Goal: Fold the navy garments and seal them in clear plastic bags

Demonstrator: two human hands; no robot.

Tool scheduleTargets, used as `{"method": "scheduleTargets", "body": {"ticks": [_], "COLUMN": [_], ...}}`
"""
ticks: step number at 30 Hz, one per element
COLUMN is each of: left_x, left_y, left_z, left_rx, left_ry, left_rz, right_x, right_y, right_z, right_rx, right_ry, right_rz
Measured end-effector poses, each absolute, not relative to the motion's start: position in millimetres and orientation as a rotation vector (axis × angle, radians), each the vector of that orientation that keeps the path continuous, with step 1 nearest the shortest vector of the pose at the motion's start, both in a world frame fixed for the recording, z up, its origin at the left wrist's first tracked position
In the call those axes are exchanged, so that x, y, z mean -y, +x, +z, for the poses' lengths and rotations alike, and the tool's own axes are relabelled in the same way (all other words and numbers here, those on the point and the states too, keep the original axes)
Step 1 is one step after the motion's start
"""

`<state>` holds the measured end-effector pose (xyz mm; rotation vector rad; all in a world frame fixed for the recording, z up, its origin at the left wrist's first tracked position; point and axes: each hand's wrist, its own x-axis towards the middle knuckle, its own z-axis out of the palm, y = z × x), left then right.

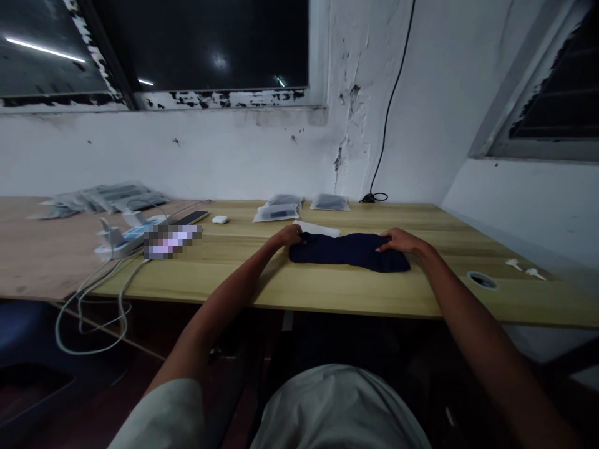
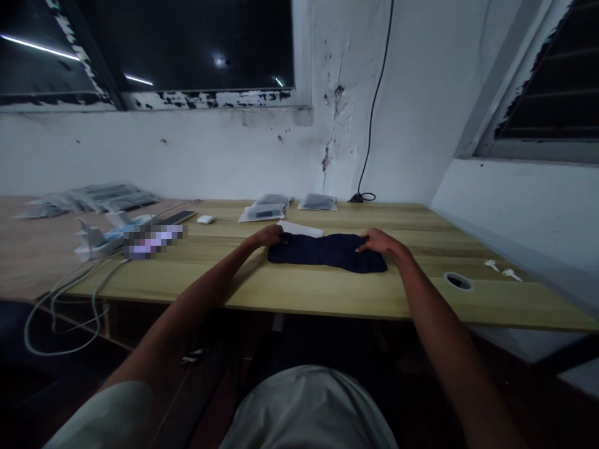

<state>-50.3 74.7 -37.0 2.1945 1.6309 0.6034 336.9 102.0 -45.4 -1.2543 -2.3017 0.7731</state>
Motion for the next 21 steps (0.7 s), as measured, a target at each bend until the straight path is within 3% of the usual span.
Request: {"method": "scheduleTargets", "body": {"ticks": [4,7,9,12,15,21], "left_x": [-60,-44,-34,-22,-18,-25], "left_y": [-39,-30,-29,-35,-44,-33], "left_z": [-24,-8,3,16,21,6], "left_rx": [-1.550,-1.150,-0.831,-0.573,-0.539,-0.808], "left_ry": [2.281,2.252,2.192,2.088,1.946,2.129], "left_rz": [1.068,1.306,1.200,0.663,0.316,0.607], "right_x": [-99,-87,-77,-67,-70,-94], "right_y": [335,345,359,384,399,392], "right_z": [-37,-24,-16,-10,-14,-35], "right_rx": [1.944,1.773,1.857,1.932,1.804,1.904], "right_ry": [-1.183,-1.021,-0.930,-0.873,-0.949,-1.271], "right_rz": [0.345,0.355,0.632,1.118,1.175,1.035]}}
